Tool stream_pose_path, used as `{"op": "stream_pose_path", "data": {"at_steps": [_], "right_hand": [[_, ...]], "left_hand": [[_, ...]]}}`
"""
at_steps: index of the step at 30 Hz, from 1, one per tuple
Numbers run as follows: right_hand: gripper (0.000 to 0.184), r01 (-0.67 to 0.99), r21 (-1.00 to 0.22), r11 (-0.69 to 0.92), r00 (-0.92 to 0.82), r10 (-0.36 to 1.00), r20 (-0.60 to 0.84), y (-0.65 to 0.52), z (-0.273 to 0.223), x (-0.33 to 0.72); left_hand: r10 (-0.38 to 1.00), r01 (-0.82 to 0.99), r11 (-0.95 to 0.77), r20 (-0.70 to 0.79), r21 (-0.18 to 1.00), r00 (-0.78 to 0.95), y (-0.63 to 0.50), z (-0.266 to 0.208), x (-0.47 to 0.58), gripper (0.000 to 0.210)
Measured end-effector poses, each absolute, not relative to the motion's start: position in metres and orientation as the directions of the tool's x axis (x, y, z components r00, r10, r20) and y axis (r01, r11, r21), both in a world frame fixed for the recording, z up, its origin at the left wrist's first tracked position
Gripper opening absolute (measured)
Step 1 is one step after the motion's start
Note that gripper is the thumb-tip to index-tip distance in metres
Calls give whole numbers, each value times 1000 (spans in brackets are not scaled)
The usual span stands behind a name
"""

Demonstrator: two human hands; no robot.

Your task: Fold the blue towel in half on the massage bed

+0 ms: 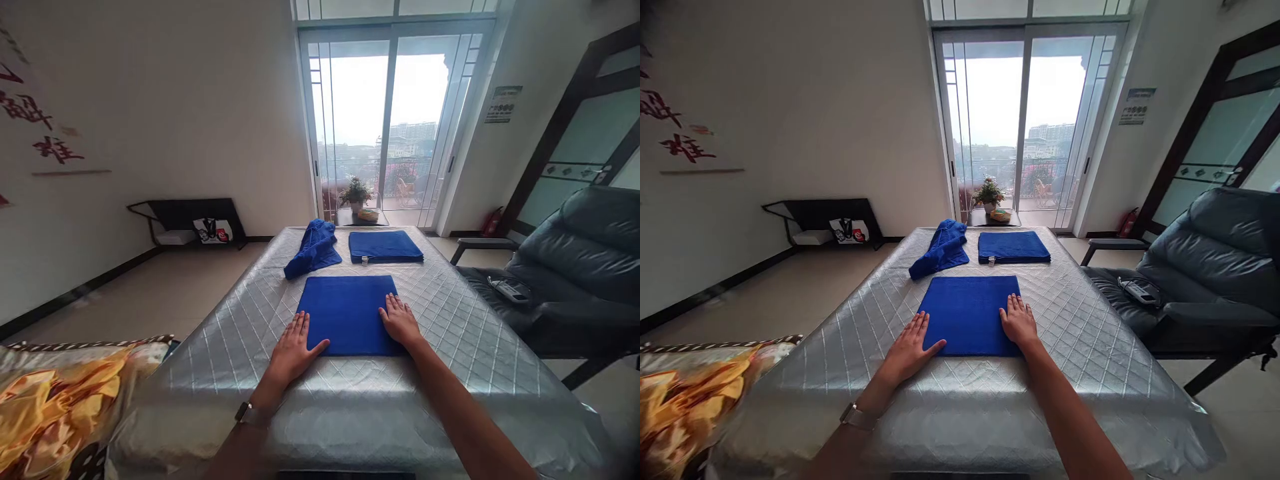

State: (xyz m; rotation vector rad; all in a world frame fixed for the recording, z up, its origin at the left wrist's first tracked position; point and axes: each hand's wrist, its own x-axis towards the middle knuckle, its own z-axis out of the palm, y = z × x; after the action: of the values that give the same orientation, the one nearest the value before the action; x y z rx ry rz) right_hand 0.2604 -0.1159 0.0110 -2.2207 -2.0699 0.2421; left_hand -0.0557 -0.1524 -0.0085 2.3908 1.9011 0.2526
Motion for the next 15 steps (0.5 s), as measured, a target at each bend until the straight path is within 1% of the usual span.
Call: {"op": "stream_pose_path", "data": {"at_steps": [4,9,11,13,15], "right_hand": [[68,975,-208,-72,63,997,-51,-118,14,260],[69,971,-228,-67,57,997,-46,-119,15,259],[69,969,-238,-68,60,997,-43,-120,15,259],[69,967,-247,-68,60,997,-40,-121,15,259],[68,965,-253,-67,60,998,-34,-121,15,259]], "left_hand": [[972,960,-234,51,154,228,-152,-6,-55,107],[971,966,-229,-42,120,236,-150,3,-58,109],[963,967,-238,-106,89,247,-145,12,-59,109],[965,977,-210,-150,36,213,-137,23,-54,109],[978,985,-171,-123,-22,167,-127,33,-37,108]]}}
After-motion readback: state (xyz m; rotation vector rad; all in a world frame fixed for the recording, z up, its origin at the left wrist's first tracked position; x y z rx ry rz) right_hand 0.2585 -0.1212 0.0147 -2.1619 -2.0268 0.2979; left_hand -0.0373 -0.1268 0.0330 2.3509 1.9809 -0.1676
